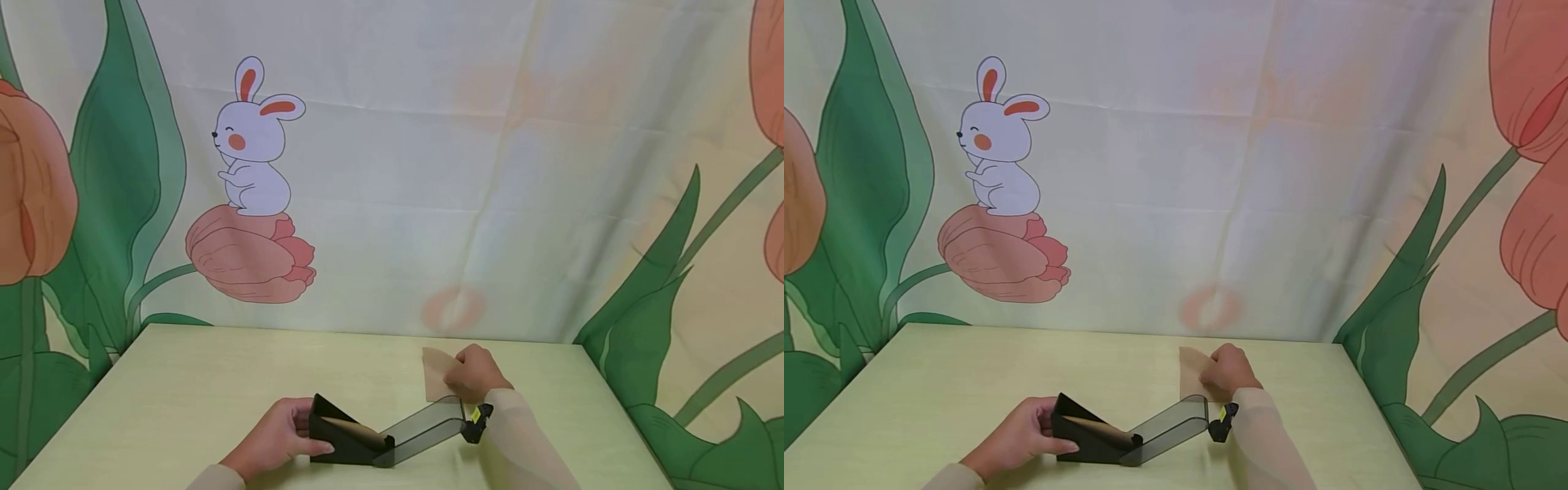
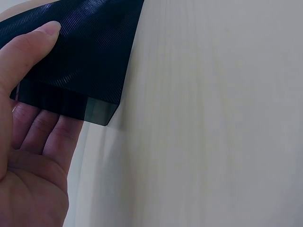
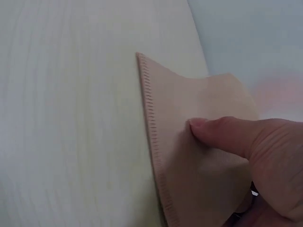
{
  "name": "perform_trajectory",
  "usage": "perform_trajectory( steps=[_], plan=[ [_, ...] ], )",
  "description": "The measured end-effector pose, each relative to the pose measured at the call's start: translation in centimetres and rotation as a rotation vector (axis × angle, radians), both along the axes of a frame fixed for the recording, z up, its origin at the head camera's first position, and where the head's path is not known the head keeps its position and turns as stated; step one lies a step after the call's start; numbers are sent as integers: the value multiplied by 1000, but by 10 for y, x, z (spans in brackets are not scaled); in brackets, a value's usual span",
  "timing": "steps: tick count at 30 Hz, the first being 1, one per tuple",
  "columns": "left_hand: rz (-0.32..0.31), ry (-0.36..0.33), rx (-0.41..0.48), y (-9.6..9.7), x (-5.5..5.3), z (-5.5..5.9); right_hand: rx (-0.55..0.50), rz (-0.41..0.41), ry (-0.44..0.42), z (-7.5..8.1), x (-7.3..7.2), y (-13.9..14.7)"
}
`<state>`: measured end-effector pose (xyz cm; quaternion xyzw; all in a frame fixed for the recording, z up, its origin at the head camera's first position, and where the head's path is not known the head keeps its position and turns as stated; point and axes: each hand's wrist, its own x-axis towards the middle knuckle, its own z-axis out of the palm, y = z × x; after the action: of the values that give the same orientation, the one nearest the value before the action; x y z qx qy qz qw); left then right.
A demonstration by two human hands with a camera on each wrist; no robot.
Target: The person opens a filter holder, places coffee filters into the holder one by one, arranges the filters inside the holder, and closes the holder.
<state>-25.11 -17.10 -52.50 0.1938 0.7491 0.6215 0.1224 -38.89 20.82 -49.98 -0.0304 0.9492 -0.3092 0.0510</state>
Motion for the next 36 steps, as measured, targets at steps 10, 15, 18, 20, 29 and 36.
perform_trajectory(
  steps=[10, 15, 18, 20, 29, 36],
  plan=[
    [8, -1, 1, 0, -1, 0, 11, 29, -32, 17, -8, 11],
    [5, 0, -4, 0, 1, 1, -57, 58, -59, 30, -3, 14],
    [3, 1, -3, 0, 1, 2, -92, 76, -59, 37, 2, 14],
    [3, 0, 0, 0, 1, 3, -111, 84, -56, 42, 4, 13],
    [-1, -12, 9, 1, 0, 2, -168, 156, -19, 58, 17, 8],
    [-6, -4, 11, 1, -1, 0, -203, 199, -7, 76, 31, 0]
  ],
)
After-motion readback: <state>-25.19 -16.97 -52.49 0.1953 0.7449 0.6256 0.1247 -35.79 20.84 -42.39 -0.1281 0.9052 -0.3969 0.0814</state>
